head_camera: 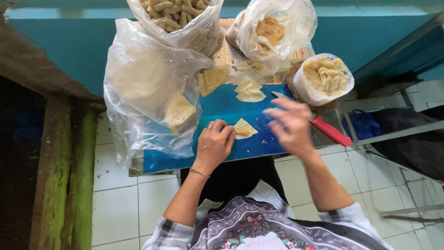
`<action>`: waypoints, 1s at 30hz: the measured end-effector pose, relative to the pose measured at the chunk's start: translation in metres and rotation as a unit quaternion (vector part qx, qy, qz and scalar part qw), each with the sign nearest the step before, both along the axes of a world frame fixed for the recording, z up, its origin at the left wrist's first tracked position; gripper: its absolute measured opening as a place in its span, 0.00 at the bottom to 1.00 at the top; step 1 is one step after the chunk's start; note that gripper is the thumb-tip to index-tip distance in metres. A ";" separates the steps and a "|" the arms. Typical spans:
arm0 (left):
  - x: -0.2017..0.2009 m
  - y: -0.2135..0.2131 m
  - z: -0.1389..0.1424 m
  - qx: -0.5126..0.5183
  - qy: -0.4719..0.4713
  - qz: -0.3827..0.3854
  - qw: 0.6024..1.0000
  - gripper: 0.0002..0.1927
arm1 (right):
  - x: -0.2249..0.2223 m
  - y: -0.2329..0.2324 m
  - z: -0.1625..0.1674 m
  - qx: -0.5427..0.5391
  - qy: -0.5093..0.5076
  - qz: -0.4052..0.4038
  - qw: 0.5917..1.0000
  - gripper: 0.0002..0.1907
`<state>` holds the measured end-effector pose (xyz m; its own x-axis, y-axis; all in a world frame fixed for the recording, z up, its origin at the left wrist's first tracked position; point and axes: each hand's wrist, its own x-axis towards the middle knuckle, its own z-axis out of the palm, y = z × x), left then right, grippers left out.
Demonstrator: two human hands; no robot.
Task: The person sits at a small table and folds triangular dough wrappers into filled pastries. They pinch a bit of filling from a plastic bag, place it on a wrapper, fold and press the wrapper closed, and set the finished piece into a plastic container, repeating this cycle throughout the clip.
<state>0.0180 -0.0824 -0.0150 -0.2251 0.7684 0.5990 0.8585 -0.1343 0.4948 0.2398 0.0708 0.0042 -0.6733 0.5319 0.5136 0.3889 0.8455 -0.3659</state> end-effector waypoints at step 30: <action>0.016 0.004 -0.007 -0.097 -0.022 0.092 0.991 0.06 | -0.046 -0.049 -0.007 -0.158 -0.024 -0.102 0.982 0.08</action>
